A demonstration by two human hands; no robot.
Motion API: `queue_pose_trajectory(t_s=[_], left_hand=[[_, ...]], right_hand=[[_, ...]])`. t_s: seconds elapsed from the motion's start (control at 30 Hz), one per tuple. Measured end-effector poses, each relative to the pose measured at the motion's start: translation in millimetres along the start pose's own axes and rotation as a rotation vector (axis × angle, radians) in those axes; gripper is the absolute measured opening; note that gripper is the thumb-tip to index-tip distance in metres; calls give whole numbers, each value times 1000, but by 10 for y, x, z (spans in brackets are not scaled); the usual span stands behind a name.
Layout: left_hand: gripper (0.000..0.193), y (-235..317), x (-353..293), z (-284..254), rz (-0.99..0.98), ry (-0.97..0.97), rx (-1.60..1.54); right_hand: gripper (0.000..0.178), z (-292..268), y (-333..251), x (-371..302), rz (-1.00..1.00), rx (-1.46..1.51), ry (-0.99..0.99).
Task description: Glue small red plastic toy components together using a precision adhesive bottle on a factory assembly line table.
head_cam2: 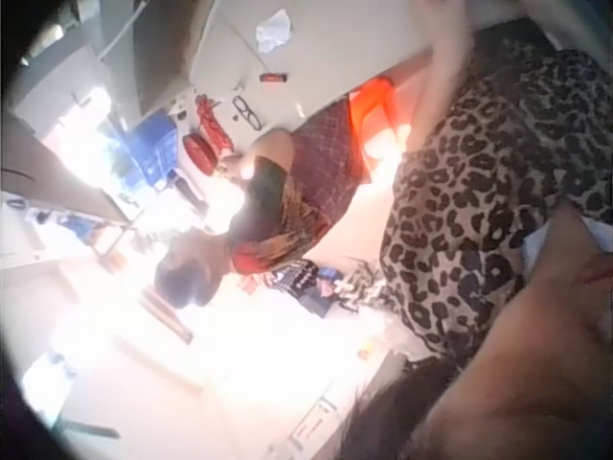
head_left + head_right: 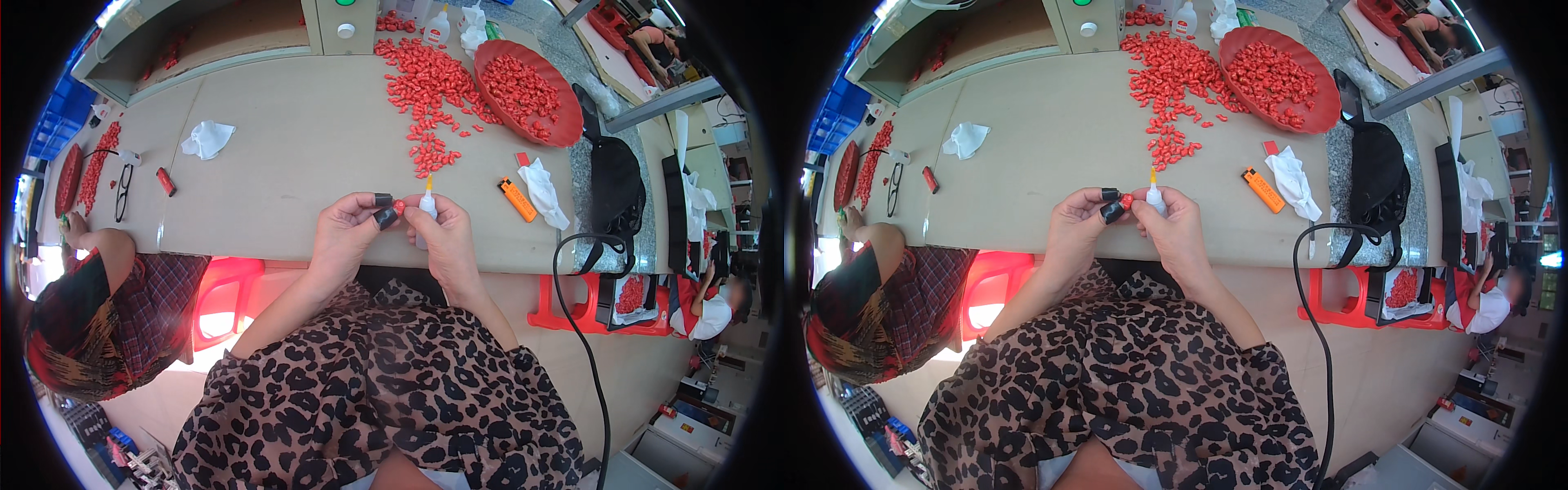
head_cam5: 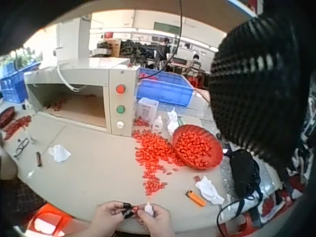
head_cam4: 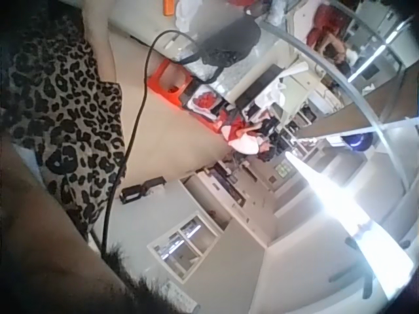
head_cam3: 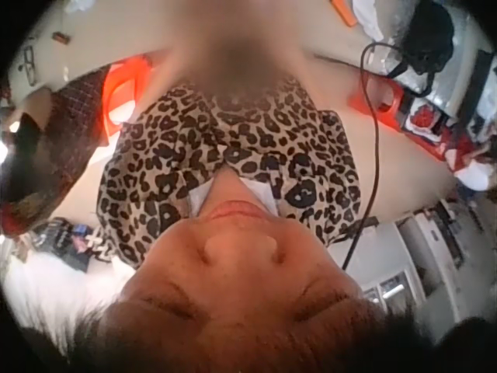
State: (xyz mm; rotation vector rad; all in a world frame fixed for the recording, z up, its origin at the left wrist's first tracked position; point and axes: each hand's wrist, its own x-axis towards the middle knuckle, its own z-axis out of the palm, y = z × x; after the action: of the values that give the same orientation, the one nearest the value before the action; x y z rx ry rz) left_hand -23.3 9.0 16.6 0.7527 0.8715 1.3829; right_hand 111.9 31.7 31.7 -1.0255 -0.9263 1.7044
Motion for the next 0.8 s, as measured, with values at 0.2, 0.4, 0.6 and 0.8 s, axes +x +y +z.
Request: queue_pose_trajectory(t_s=[0.2,0.4,0.6,0.8], left_hand=[[12,5,30,-29,-99,-16,-78],[20,-31,63,-79,-129,-20,-123],[28,35,45,-98,-240,-33,-241],[28,36,38,-123,-299,-67,-361]], right_hand=[[14,7,-1,18,11,-23,9],[14,23,0,47,8,-126,6],[13,-92,0,106,-54,-203,46],[14,-417,-178,394,-270,-753,259]])
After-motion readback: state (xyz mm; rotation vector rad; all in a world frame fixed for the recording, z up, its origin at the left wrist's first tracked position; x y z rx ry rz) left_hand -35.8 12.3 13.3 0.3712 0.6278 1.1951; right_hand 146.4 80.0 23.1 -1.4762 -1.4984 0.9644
